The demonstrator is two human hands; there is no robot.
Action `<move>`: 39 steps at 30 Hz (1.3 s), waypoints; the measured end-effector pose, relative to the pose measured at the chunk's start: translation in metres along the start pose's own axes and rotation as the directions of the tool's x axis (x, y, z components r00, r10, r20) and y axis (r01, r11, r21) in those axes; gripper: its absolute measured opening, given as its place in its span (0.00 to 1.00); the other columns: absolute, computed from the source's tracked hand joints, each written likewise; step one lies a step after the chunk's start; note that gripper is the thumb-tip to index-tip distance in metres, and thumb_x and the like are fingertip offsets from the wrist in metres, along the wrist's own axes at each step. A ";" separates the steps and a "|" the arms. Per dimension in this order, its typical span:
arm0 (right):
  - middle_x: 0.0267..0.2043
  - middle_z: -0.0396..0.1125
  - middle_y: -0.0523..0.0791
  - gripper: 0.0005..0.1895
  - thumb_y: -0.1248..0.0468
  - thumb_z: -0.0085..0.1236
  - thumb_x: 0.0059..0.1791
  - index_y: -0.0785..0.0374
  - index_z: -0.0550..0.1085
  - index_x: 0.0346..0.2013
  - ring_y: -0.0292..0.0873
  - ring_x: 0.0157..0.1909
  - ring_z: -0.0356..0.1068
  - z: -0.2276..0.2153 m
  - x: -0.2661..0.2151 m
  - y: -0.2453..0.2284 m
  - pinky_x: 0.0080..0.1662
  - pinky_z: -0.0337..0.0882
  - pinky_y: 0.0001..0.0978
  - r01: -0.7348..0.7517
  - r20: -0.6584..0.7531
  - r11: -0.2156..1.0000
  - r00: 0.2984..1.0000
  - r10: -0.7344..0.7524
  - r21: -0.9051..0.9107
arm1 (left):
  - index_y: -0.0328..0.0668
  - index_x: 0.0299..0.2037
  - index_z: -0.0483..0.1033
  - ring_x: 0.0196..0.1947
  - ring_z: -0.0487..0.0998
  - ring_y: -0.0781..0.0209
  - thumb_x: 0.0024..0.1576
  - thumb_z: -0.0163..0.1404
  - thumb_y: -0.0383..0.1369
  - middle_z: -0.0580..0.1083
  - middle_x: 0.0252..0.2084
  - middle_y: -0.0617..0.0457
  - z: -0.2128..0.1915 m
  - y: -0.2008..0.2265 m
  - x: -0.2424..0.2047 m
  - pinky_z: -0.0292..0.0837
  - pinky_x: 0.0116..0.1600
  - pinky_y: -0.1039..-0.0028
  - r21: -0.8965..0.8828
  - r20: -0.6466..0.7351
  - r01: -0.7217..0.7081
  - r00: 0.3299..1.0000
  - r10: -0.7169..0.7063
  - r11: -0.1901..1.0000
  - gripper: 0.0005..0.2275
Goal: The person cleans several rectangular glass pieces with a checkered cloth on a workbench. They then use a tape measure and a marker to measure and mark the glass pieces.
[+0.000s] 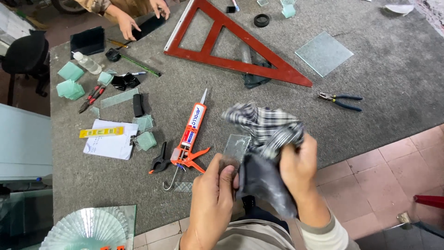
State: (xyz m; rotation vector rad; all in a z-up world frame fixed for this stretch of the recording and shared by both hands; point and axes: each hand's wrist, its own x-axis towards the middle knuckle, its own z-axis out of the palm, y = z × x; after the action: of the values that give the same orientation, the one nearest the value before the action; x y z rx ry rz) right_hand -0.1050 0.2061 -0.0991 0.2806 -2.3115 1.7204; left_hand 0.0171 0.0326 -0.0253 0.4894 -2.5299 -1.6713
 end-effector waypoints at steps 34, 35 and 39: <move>0.41 0.76 0.43 0.08 0.73 0.55 0.49 0.63 0.78 0.40 0.38 0.47 0.74 0.000 -0.006 -0.001 0.51 0.74 0.34 -0.091 0.013 0.989 0.996 0.091 0.117 | 0.49 0.36 0.68 0.20 0.73 0.62 0.72 0.42 0.34 0.76 0.24 0.61 0.020 -0.002 0.005 0.70 0.33 0.69 -0.044 0.035 0.034 0.999 -0.032 0.998 0.10; 0.42 0.74 0.42 0.10 0.74 0.53 0.48 0.63 0.76 0.43 0.39 0.46 0.73 -0.002 -0.005 -0.008 0.52 0.72 0.33 -0.042 0.049 0.990 0.998 0.036 0.136 | 0.49 0.36 0.69 0.19 0.73 0.63 0.73 0.42 0.34 0.75 0.23 0.61 0.020 -0.002 0.004 0.70 0.31 0.69 -0.046 0.032 0.024 0.999 -0.023 0.999 0.11; 0.60 0.75 0.51 0.21 0.70 0.50 0.52 0.65 0.75 0.61 0.50 0.63 0.74 -0.016 -0.007 0.067 0.68 0.70 0.41 -0.059 -0.232 0.997 0.970 0.068 0.045 | 0.47 0.36 0.70 0.17 0.71 0.66 0.72 0.41 0.33 0.76 0.24 0.61 0.017 0.001 0.005 0.69 0.29 0.70 -0.079 0.022 0.040 0.999 -0.038 0.996 0.11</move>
State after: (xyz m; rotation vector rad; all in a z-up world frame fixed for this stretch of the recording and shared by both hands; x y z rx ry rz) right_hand -0.1168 0.2408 -0.1575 0.0088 -2.1412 1.7262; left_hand 0.0082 0.0466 -0.0324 0.5210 -2.4712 -1.7915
